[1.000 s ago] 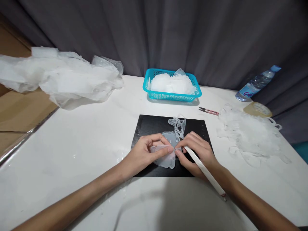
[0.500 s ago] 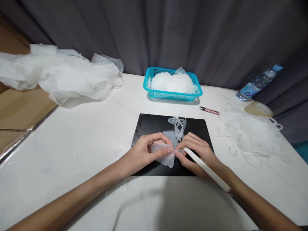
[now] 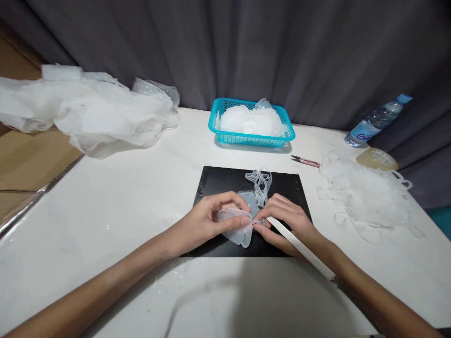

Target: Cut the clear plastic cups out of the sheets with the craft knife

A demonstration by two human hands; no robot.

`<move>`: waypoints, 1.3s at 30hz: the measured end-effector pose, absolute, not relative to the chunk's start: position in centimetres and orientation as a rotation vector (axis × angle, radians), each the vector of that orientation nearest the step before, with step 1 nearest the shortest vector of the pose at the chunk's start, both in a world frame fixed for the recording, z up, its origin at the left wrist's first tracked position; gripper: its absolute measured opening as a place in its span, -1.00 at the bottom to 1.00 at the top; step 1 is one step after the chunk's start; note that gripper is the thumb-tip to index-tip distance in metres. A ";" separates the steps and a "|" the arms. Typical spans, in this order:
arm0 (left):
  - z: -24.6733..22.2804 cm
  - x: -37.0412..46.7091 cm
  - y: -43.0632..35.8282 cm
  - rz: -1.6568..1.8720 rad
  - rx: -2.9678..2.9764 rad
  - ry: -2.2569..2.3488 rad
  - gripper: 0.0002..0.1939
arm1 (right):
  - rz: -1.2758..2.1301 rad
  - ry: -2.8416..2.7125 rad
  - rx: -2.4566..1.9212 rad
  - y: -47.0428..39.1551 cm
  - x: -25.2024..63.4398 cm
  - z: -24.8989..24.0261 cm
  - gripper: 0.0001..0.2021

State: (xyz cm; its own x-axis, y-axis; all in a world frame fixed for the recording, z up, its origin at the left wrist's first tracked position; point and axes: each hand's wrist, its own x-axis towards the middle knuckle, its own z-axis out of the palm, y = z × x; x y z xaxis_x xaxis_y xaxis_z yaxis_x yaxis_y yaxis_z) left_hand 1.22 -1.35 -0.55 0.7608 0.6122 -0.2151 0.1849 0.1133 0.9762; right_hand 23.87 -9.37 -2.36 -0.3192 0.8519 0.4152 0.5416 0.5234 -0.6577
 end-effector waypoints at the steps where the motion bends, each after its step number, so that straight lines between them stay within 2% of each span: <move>1: -0.5 1.2 -1.3 0.339 1.449 0.678 -0.75 | 0.519 -2.008 -1.127 -9.4 23.8 -2.4 -0.96; 11: -0.5 1.1 -1.2 0.315 1.581 0.658 -0.75 | 0.396 -2.031 -1.139 -9.7 23.4 -2.0 -0.89; 25: -1.2 1.1 -0.9 0.291 1.609 0.649 -0.76 | 0.193 -2.114 -1.160 -9.8 23.4 -2.4 -0.93; 33: -1.0 1.2 -1.4 0.298 1.637 0.677 -0.74 | 0.412 -2.064 -1.172 -10.0 23.5 -1.5 -0.98; 39: -1.1 1.4 -1.6 0.337 1.615 0.685 -0.75 | 0.373 -2.059 -1.155 -10.0 23.5 -1.7 -0.94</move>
State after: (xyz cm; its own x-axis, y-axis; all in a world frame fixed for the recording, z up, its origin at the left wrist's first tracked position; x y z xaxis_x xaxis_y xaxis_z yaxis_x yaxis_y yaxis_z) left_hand 1.36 -1.61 -1.06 0.7781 0.6053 -0.1676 0.2367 -0.0355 0.9709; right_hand 23.51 -9.96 -1.72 -0.3265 0.8271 0.4575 0.6138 0.5536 -0.5628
